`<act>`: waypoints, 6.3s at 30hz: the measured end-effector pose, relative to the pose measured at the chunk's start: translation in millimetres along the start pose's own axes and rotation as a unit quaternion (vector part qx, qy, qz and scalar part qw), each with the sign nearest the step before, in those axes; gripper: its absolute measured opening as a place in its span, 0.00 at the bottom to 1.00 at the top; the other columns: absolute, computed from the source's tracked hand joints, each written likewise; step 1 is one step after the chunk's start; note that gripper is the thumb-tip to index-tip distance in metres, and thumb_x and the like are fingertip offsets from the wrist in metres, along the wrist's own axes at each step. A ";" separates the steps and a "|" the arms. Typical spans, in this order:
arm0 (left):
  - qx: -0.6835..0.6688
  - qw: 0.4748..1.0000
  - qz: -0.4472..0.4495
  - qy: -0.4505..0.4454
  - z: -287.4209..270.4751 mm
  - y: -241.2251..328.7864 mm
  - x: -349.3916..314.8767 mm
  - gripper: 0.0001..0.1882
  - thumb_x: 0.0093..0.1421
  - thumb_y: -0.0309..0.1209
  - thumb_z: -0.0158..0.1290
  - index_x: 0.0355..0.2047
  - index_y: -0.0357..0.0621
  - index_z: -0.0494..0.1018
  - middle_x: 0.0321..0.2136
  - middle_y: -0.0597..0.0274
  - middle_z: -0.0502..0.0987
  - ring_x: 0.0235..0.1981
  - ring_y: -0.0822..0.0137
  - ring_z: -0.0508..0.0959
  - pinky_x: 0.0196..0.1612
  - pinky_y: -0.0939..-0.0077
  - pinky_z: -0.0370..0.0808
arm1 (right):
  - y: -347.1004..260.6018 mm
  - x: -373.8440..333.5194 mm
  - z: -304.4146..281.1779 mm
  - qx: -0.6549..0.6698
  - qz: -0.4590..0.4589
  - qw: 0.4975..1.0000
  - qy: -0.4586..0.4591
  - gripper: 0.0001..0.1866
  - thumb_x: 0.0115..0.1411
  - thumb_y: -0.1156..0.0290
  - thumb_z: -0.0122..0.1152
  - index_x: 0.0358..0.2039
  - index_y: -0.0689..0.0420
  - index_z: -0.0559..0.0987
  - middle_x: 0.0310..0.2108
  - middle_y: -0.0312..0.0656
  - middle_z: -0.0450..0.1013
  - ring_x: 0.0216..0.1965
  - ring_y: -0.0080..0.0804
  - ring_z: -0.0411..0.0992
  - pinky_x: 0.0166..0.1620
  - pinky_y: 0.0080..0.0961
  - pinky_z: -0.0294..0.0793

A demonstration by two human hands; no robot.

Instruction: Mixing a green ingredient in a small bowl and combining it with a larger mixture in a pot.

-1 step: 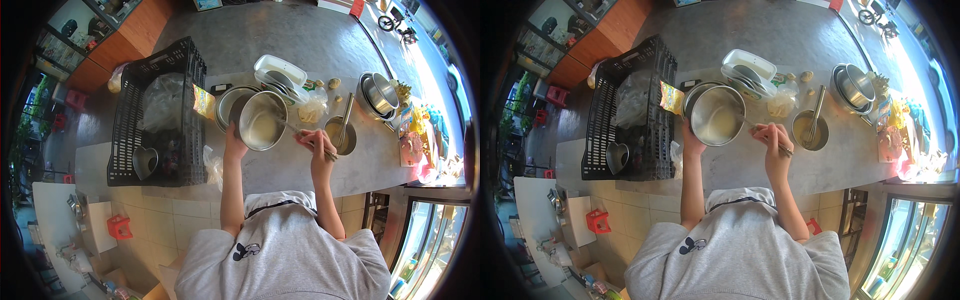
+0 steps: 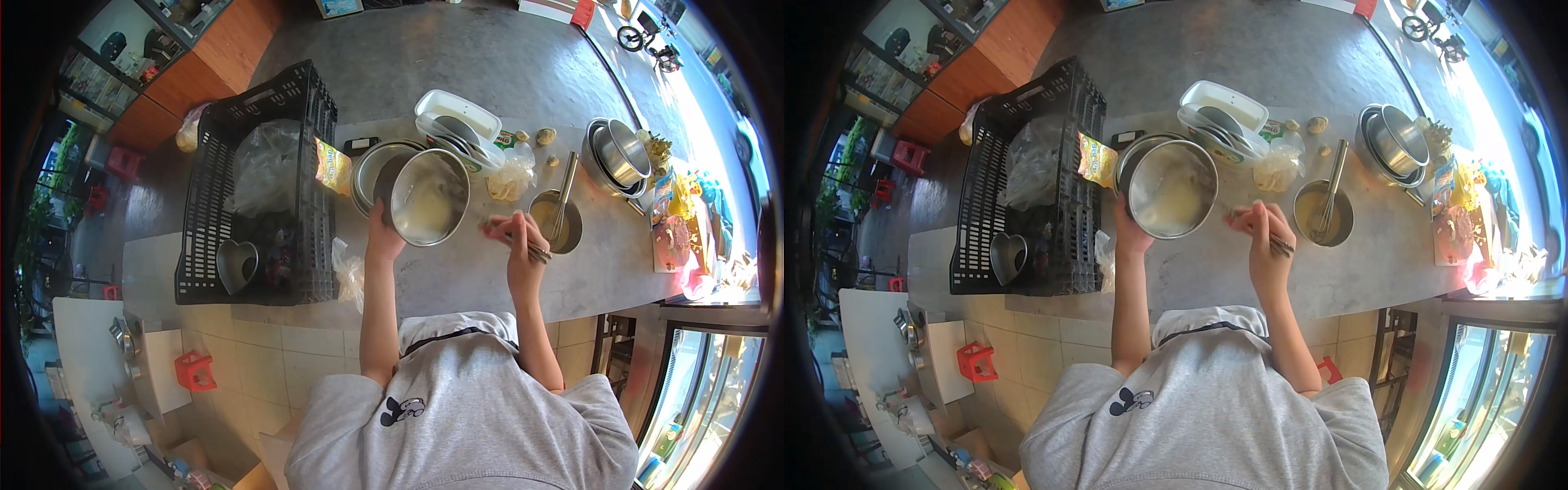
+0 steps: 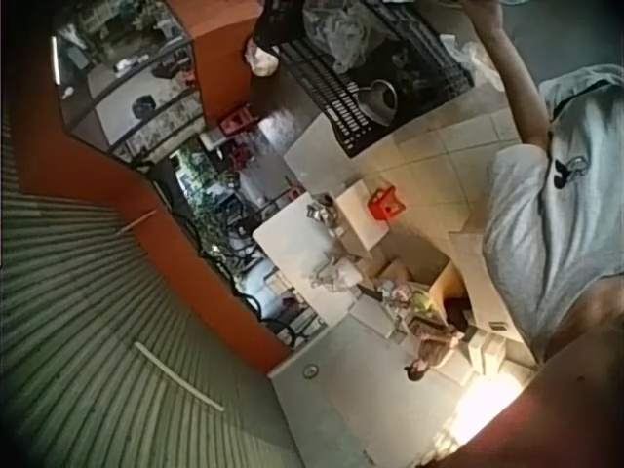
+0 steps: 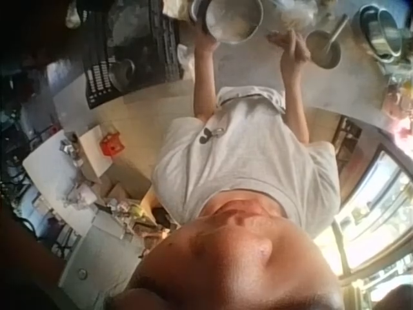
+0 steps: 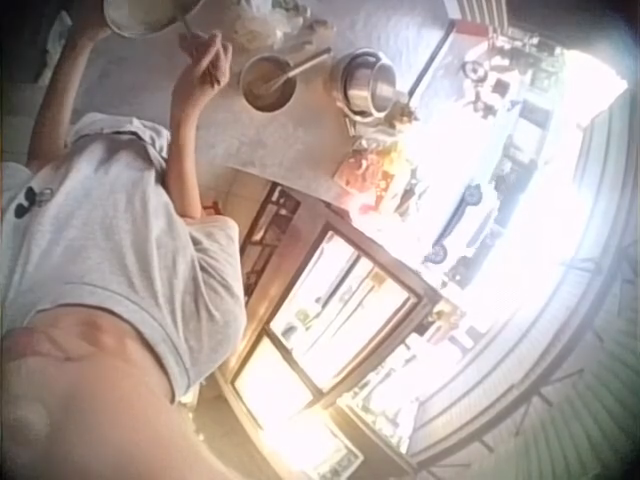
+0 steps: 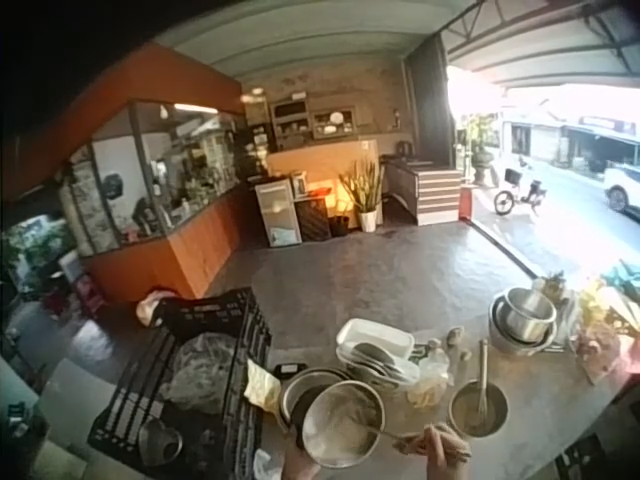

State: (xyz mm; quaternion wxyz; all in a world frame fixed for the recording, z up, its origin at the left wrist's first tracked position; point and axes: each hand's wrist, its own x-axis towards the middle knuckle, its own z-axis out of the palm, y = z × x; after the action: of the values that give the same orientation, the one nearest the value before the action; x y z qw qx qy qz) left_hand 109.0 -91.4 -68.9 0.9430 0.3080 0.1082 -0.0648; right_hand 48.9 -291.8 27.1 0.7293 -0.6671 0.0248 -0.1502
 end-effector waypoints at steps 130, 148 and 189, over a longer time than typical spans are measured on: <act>0.051 0.997 0.024 -0.053 26.0 -8.4 -19.0 0.29 0.61 0.49 0.28 0.55 0.42 0.58 0.53 0.53 0.62 0.55 0.57 0.62 0.56 0.61 0.58 | -33.8 -9.7 0.2 0.015 -0.027 0.997 -0.073 0.20 0.62 0.67 0.44 0.15 0.64 0.69 0.16 0.40 0.67 0.15 0.20 0.64 0.21 0.16 0.64; -0.019 1.000 0.013 0.012 42.2 7.0 -23.3 0.28 0.63 0.45 0.27 0.55 0.37 0.56 0.54 0.53 0.60 0.56 0.58 0.61 0.58 0.62 0.57 | -20.4 -7.0 -10.5 0.081 0.042 0.986 -0.141 0.30 0.65 0.55 0.30 0.18 0.66 0.69 0.26 0.50 0.73 0.28 0.36 0.72 0.36 0.26 0.72; 0.133 0.982 0.092 -0.096 0.0 -3.6 -1.8 0.28 0.62 0.47 0.30 0.55 0.40 0.57 0.53 0.54 0.62 0.55 0.57 0.62 0.56 0.60 0.59 | -19.1 -3.1 -2.4 -0.019 0.004 0.998 -0.054 0.25 0.65 0.61 0.37 0.14 0.63 0.67 0.17 0.44 0.69 0.21 0.30 0.71 0.25 0.24 0.70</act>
State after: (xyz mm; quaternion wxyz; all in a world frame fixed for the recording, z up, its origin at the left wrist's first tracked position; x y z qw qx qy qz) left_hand 106.5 -94.2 -70.5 0.9017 0.4314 -0.0211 -0.0213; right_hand 41.8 -294.6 45.1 0.7177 -0.6876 -0.0093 -0.1102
